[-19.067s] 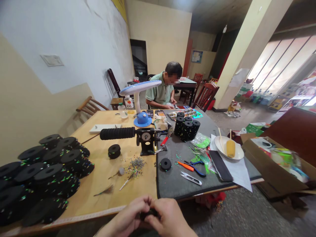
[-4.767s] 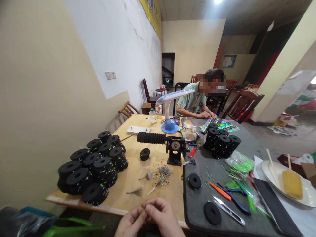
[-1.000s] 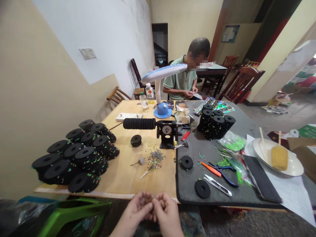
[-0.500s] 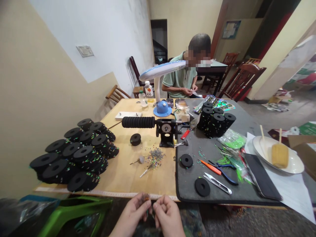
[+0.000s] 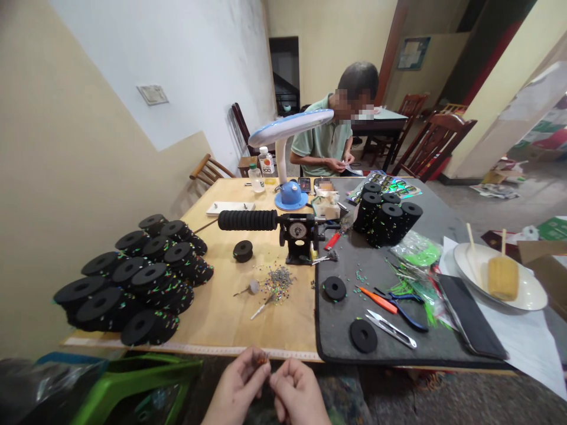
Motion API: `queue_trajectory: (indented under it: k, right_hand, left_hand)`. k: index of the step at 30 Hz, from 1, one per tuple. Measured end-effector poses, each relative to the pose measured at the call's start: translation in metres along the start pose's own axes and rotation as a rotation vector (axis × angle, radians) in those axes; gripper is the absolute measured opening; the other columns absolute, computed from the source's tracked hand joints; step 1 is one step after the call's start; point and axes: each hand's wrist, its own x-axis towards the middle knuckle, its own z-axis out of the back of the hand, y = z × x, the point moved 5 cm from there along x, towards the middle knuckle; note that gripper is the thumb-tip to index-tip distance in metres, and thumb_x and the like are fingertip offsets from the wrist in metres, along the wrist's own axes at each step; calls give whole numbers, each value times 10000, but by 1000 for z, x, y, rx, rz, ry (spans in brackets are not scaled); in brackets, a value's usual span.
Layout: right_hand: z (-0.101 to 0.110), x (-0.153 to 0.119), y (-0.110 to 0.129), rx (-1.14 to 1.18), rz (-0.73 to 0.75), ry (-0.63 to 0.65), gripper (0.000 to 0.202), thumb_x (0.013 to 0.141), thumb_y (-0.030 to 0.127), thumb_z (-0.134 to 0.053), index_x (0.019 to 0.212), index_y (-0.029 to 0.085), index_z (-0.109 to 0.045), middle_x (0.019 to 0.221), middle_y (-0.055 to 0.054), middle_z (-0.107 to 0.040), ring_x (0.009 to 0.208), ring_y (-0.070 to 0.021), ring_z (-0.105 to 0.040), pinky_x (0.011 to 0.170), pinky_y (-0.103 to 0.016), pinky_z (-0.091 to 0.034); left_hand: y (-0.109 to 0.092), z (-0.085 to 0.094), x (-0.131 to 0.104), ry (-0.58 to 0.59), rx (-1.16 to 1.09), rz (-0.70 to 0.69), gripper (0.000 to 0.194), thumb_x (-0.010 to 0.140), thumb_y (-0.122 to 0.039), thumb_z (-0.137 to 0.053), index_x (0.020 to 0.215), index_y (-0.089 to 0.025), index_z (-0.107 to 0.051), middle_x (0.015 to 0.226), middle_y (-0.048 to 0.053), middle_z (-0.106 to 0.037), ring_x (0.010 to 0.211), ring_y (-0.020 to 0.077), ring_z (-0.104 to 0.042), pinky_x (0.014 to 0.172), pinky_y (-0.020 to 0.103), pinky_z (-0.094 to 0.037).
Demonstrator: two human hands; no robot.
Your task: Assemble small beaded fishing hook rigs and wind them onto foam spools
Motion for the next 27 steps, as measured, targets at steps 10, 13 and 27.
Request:
queue_trajectory:
  k: [10,13,27]
  right_hand:
    - [3,3,-2,44,-11,-28,492,665,668,-666,625,229,-445,290,137,-370,266,-32,-176,334,-184,-95]
    - [2,2,-1,49,-8,-20,496,656,669,-674,624,228,-449,286,140,-355,267,-33,-182,336,-187,-97]
    - [2,4,-3,73,-21,-42,531,641,699,-686,620,225,-446,288,139,-364,265,-28,-171,327,-185,-87]
  left_hand:
    - [-2,6,-1,-11,168,-175,311,752,-464,-707,699,-171,-618,656,2,-586,637,153,-544,611,221,-450]
    - [-2,7,-1,-11,205,-194,270,788,-431,-676,724,-176,-615,666,3,-589,632,154,-554,601,217,-450]
    - [-11,5,-6,17,314,-254,178,821,-318,-637,714,-178,-614,681,19,-595,652,175,-569,620,226,-456]
